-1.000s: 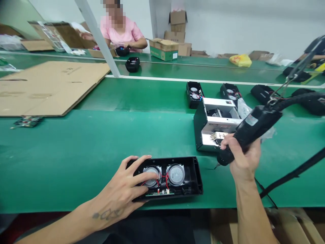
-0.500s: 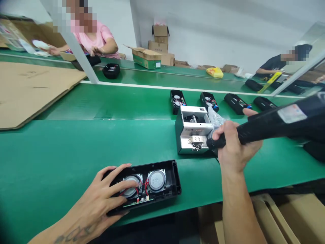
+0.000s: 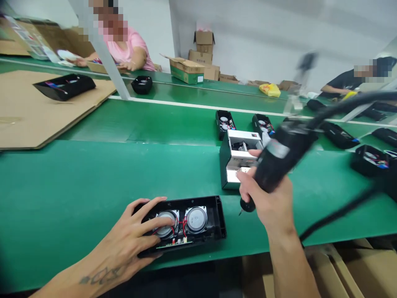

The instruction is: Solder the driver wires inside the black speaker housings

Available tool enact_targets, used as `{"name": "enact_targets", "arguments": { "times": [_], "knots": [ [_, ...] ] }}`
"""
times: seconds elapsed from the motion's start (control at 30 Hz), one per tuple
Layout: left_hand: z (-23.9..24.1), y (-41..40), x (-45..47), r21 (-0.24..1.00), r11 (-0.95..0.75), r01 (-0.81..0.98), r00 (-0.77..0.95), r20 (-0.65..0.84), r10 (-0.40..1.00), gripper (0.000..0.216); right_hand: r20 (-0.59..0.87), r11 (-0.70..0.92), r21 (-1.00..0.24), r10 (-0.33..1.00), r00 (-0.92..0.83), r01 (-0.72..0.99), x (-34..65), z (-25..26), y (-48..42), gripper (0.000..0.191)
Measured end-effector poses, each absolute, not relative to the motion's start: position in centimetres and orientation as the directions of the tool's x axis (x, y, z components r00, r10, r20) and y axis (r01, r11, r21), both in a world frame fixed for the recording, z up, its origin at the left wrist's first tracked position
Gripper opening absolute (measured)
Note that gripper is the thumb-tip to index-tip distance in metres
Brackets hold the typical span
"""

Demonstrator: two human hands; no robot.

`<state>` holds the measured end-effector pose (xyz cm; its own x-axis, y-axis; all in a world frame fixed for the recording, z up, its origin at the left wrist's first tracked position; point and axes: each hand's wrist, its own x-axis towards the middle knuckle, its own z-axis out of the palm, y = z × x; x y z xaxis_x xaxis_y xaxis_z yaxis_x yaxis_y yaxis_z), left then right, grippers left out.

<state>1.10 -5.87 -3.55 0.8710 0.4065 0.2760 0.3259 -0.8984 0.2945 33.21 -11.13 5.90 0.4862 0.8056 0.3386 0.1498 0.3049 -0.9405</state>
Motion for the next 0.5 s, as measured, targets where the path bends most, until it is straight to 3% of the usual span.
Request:
{"name": "enact_targets", "arguments": {
  "times": [0.13, 0.27, 0.5],
  "knots": [
    [-2.7, -6.0, 1.2, 0.289, -0.899, 0.328, 0.881, 0.249, 0.401, 0.025, 0.430, 0.511, -0.859, 0.755, 0.495, -0.032, 29.5, 6.5, -14.8, 0.041],
    [-2.7, -6.0, 1.2, 0.280, -0.902, 0.329, 0.891, 0.225, 0.395, 0.025, 0.417, 0.502, -0.856, 0.811, 0.410, -0.124, 26.8, 5.8, -16.2, 0.044],
    [-3.2, -6.0, 1.0, 0.251, -0.905, 0.343, 0.888, 0.226, 0.400, 0.024, 0.419, 0.475, -0.874, 0.843, 0.337, -0.101, 25.2, 3.9, -15.9, 0.043]
  ]
}}
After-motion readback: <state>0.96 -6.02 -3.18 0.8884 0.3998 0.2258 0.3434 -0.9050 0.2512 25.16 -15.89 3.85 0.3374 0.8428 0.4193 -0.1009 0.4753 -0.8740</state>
